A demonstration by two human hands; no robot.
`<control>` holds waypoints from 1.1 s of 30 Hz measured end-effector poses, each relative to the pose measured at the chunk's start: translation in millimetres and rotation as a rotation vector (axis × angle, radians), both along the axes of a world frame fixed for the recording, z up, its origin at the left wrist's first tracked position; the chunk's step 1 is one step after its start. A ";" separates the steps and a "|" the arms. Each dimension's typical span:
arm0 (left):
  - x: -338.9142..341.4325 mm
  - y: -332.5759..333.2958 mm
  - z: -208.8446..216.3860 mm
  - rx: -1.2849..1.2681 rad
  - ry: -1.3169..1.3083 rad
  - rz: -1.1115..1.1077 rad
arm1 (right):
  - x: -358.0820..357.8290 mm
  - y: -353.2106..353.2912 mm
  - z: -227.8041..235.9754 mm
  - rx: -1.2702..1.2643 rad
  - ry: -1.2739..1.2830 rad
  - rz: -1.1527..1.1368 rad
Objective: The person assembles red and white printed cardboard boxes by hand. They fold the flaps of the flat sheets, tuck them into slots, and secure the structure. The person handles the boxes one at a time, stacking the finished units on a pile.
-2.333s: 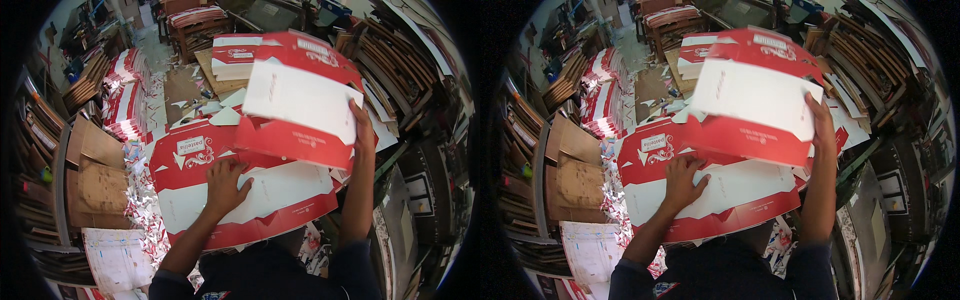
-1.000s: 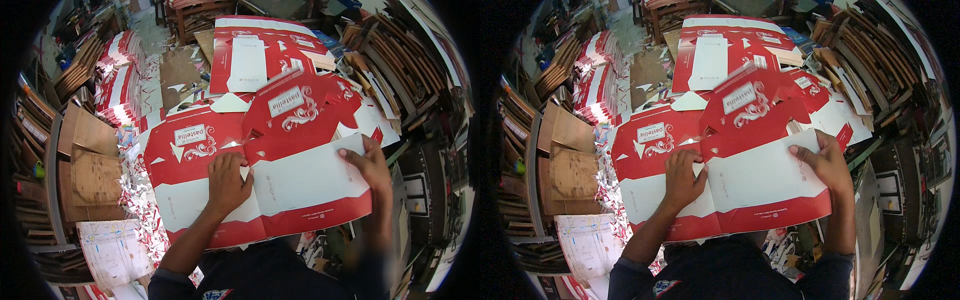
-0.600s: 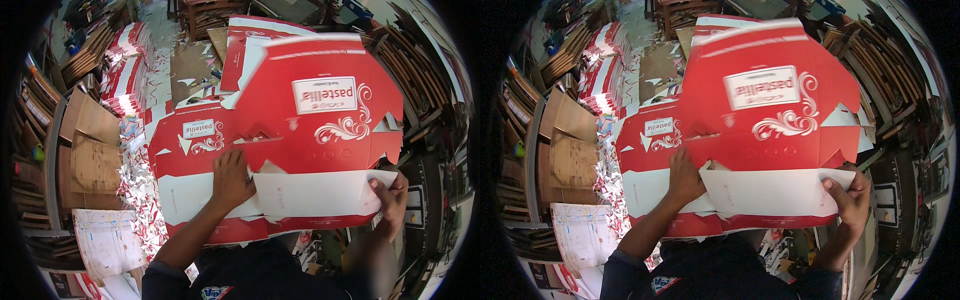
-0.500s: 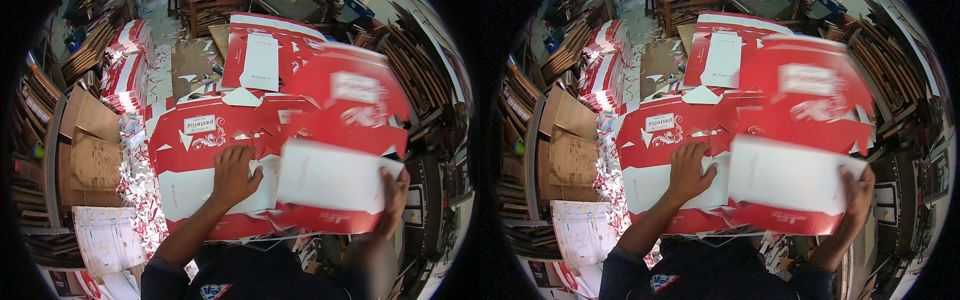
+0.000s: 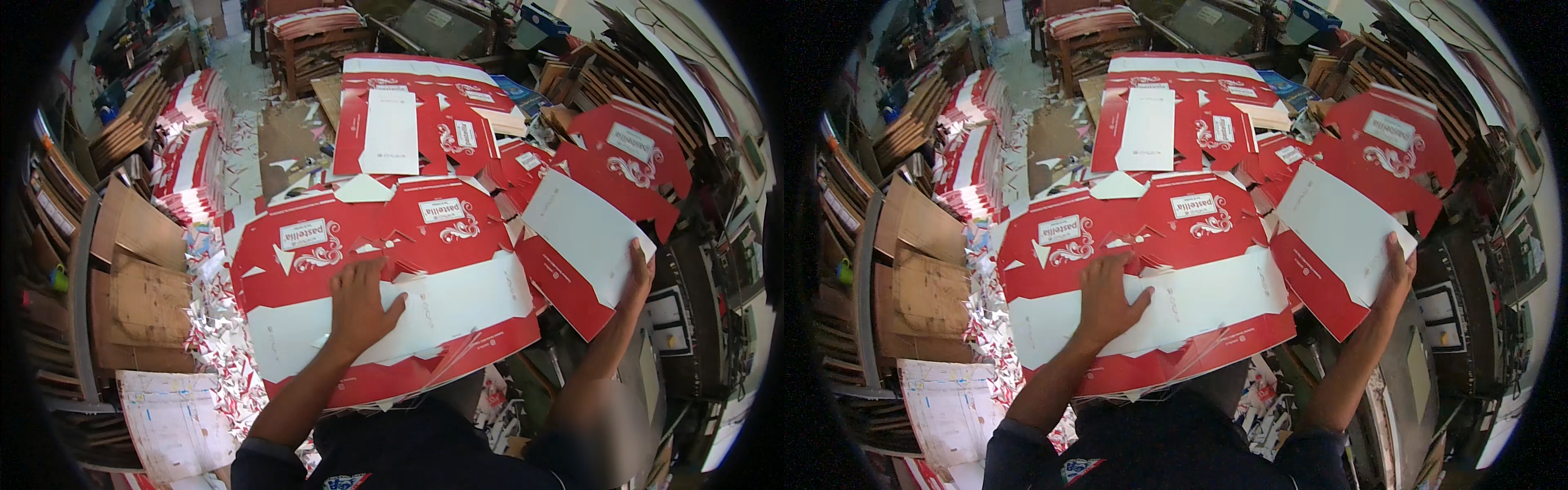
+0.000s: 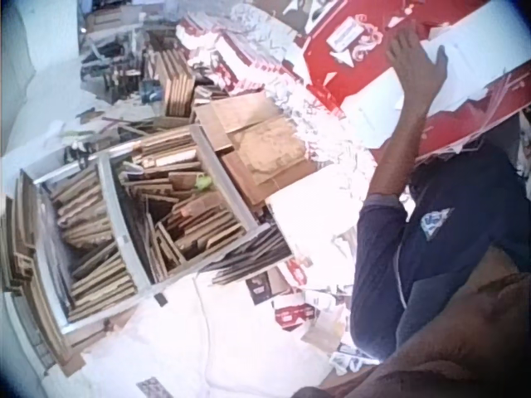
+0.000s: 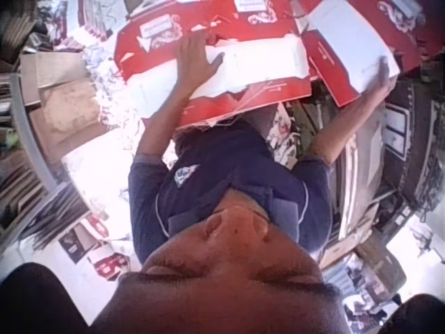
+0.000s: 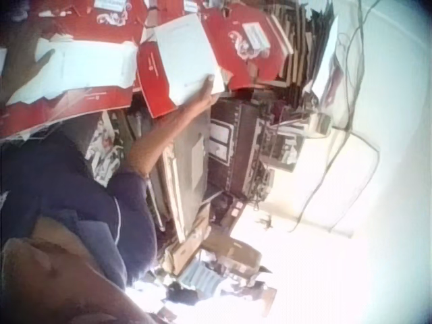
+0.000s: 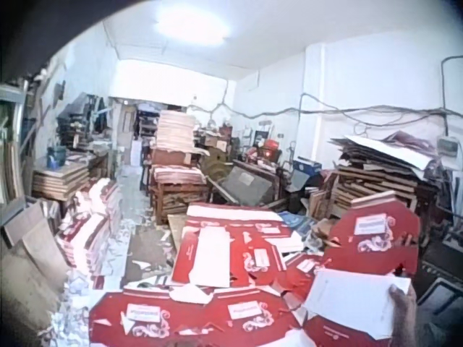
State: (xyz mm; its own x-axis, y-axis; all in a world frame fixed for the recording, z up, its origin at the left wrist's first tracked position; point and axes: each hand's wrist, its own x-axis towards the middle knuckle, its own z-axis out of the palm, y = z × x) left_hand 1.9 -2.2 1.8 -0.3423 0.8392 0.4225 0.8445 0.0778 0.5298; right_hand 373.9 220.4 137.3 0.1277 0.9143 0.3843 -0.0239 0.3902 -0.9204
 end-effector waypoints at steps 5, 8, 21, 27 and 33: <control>-0.2 0.4 0.1 0.000 0.022 0.004 | -90.3 12.0 30.1 0.058 0.058 -0.003; -1.2 0.8 1.2 -0.002 0.005 -0.003 | -151.6 34.2 37.3 0.064 0.294 0.044; -4.4 3.2 0.4 0.014 -0.044 -0.027 | -191.7 28.9 -81.9 -0.149 -0.449 0.248; -4.9 5.1 1.8 -0.005 -0.041 -0.019 | -89.2 -23.0 -99.3 -0.263 -1.110 0.057; -8.2 6.8 0.5 0.004 -0.027 -0.022 | -82.9 -25.1 -107.0 -0.216 -1.110 0.046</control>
State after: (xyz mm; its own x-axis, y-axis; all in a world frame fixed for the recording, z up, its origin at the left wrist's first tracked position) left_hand -6.3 4.5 2.3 -0.3351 0.8451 0.4165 0.8314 0.0572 0.5528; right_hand 291.0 195.4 30.3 -0.2210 0.9703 0.0979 0.8382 0.2403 -0.4895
